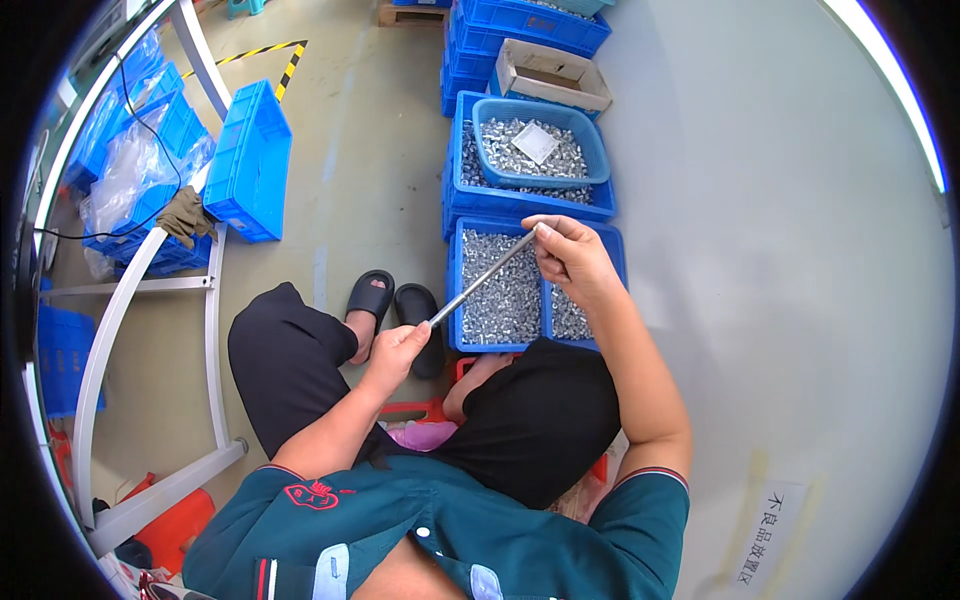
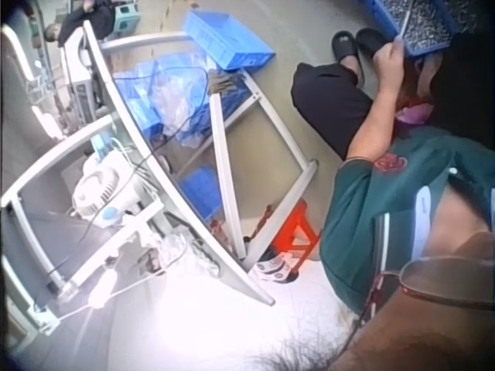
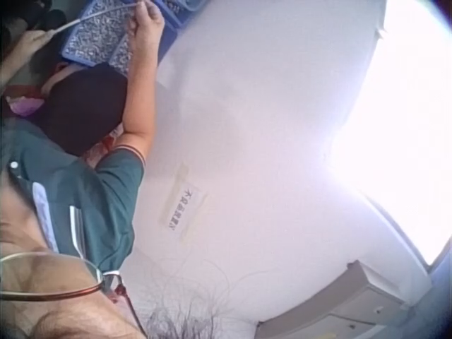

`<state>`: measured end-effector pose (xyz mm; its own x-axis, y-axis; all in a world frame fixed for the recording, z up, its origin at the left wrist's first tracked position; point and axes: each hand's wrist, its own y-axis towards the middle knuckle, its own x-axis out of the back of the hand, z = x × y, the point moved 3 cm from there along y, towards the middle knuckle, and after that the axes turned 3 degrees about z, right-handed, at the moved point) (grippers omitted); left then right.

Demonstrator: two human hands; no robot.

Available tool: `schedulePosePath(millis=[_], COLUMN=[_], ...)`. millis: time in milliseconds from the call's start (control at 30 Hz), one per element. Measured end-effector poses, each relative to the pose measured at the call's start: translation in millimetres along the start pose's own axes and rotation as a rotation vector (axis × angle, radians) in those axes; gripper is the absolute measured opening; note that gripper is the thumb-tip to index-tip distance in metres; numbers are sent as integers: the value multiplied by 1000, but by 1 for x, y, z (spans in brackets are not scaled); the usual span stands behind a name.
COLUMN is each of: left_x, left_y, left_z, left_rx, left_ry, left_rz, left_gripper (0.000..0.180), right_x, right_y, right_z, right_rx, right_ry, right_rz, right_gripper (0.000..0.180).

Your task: Assembling small metal ring-like components onto a thin metal rod.

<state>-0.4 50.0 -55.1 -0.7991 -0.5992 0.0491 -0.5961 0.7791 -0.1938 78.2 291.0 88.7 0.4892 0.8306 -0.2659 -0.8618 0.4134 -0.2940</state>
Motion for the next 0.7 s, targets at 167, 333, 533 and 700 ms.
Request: schedulePosePath(millis=[167,333,533,700], left_x=[-1,0,-1,-4], left_y=[-2,-4,-2,-7], left_z=[2,-8,-7,-7], left_rx=[4,15,5,-3], left_ry=[11,120,106,124], left_rz=[-19,-73,-60,-43], left_gripper=[54,54,54,54], right_x=[-3,-1,-2,40], right_y=[0,1,4,10], right_z=[1,-2,-5,8], right_rx=[-37,-41,22,151], right_ry=[-57,-162,-68,96], right_rz=[-44,-141,-85,-276], right_gripper=[19,20,17,15])
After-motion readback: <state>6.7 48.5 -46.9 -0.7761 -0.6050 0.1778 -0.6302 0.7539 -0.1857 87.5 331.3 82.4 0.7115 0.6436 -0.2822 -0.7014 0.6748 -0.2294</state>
